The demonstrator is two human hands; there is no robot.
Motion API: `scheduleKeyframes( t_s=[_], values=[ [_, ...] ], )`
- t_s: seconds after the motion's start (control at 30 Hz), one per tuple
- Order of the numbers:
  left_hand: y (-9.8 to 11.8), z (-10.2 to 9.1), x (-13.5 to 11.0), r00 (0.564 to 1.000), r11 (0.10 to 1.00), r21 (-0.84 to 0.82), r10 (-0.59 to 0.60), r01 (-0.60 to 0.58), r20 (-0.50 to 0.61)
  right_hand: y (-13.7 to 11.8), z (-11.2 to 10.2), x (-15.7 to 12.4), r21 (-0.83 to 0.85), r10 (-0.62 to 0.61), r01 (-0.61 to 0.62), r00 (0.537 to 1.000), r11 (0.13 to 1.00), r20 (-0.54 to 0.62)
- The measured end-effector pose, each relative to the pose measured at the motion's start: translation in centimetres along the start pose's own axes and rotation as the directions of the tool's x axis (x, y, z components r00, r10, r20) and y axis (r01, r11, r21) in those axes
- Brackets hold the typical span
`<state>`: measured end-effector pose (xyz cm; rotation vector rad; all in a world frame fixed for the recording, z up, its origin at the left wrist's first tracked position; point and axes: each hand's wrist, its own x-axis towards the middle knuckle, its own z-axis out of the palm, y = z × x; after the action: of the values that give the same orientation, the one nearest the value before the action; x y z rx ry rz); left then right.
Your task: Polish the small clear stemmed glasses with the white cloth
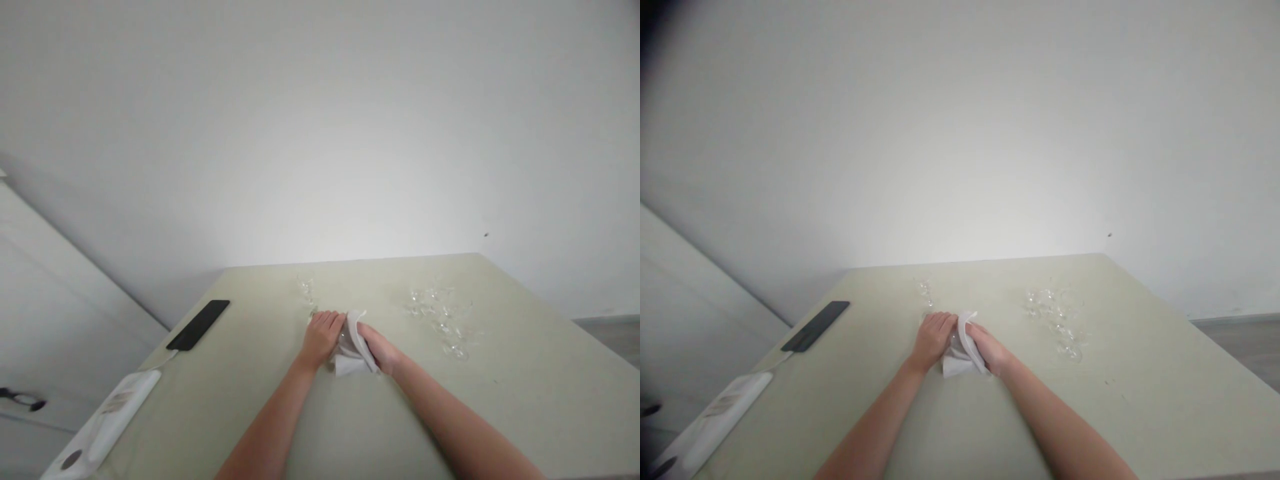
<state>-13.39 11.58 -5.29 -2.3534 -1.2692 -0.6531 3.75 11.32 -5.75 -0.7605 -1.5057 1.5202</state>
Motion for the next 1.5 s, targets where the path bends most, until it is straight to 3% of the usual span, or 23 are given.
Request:
scheduleKeyframes(
  t_s=[0.07, 0.13, 0.27, 0.4, 0.47, 0.5, 0.53, 0.6, 0.7, 0.77, 0.83, 0.93, 1.0, 1.13, 1.23, 1.3, 1.37, 1.43, 1.5],
  values=[
    [-0.2, -0.2, -0.1, 0.998, 1.000, 0.005, -0.007, 0.007, 0.066, -0.3, -0.3, -0.3, -0.152, -0.025, 0.024, 1.000, 0.988, -0.002],
    [-0.3, -0.3, -0.1, 0.988, 0.999, 0.010, -0.034, 0.033, 0.148, -0.8, -0.7, -0.6, -0.399, -0.056, 0.050, 0.998, 0.916, -0.004],
    [-0.2, 0.1, 0.3, 0.963, 0.993, 0.005, -0.114, 0.116, 0.244, -1.6, -1.1, -1.2, -0.791, -0.177, 0.161, 0.982, 0.590, 0.069],
    [0.2, 0.6, 0.4, 0.927, 0.963, -0.045, -0.242, 0.265, 0.285, -1.6, -1.0, -1.3, -0.910, -0.317, 0.354, 0.907, 0.214, 0.278],
    [0.2, 0.9, 0.2, 0.928, 0.952, -0.082, -0.266, 0.296, 0.261, -1.5, -0.9, -1.2, -0.906, -0.381, 0.410, 0.859, 0.109, 0.342],
    [0.3, 1.0, 0.1, 0.937, 0.950, -0.097, -0.270, 0.297, 0.223, -1.4, -0.9, -1.2, -0.899, -0.411, 0.427, 0.840, 0.098, 0.354],
    [0.3, 1.1, 0.0, 0.947, 0.950, -0.107, -0.274, 0.294, 0.167, -1.3, -0.8, -1.1, -0.891, -0.436, 0.439, 0.829, 0.119, 0.350],
    [0.2, 1.1, -0.2, 0.965, 0.958, -0.111, -0.262, 0.264, 0.024, -1.0, -0.7, -1.1, -0.861, -0.470, 0.429, 0.841, 0.273, 0.270],
    [0.2, 0.9, -0.2, 0.980, 0.987, -0.076, -0.151, 0.142, -0.128, -0.3, -0.3, -0.8, -0.690, -0.383, 0.272, 0.924, 0.671, -0.008],
    [0.3, 0.6, 0.0, 0.988, 0.996, -0.033, -0.090, 0.086, -0.125, 0.2, 0.1, -0.5, -0.493, -0.234, 0.122, 0.957, 0.861, -0.173],
    [0.3, 0.3, 0.2, 0.995, 0.996, -0.003, -0.086, 0.086, -0.058, 0.2, 0.3, -0.5, -0.376, -0.124, 0.028, 0.964, 0.926, -0.233],
    [0.2, 0.0, 0.3, 0.988, 0.990, 0.008, -0.141, 0.141, 0.057, -0.4, 0.2, -0.9, -0.507, -0.145, 0.056, 0.980, 0.860, -0.138],
    [0.1, -0.1, 0.3, 0.970, 0.978, 0.027, -0.209, 0.207, 0.123, -1.1, -0.2, -1.2, -0.677, -0.235, 0.162, 0.972, 0.718, -0.017],
    [0.2, 0.2, 0.4, 0.918, 0.937, 0.016, -0.345, 0.349, 0.197, -1.8, -0.9, -1.4, -0.877, -0.381, 0.332, 0.905, 0.348, 0.192],
    [0.1, 1.0, 0.1, 0.881, 0.887, -0.108, -0.420, 0.449, 0.216, -1.7, -0.8, -1.3, -0.899, -0.457, 0.395, 0.846, 0.192, 0.274],
    [-0.1, 1.6, -0.3, 0.864, 0.854, -0.183, -0.442, 0.488, 0.240, -1.7, -0.5, -1.4, -0.855, -0.496, 0.483, 0.798, 0.189, 0.342],
    [-0.3, 2.1, -0.7, 0.857, 0.834, -0.224, -0.450, 0.504, 0.252, -1.9, 0.0, -1.8, -0.770, -0.511, 0.582, 0.760, 0.261, 0.401],
    [-0.5, 2.4, -1.0, 0.863, 0.822, -0.269, -0.452, 0.501, 0.225, -2.4, 0.3, -2.1, -0.665, -0.523, 0.630, 0.754, 0.401, 0.398],
    [-0.6, 2.6, -1.2, 0.879, 0.811, -0.341, -0.441, 0.476, 0.180, -3.0, 0.3, -2.4, -0.539, -0.561, 0.629, 0.767, 0.560, 0.312]
  ],
)
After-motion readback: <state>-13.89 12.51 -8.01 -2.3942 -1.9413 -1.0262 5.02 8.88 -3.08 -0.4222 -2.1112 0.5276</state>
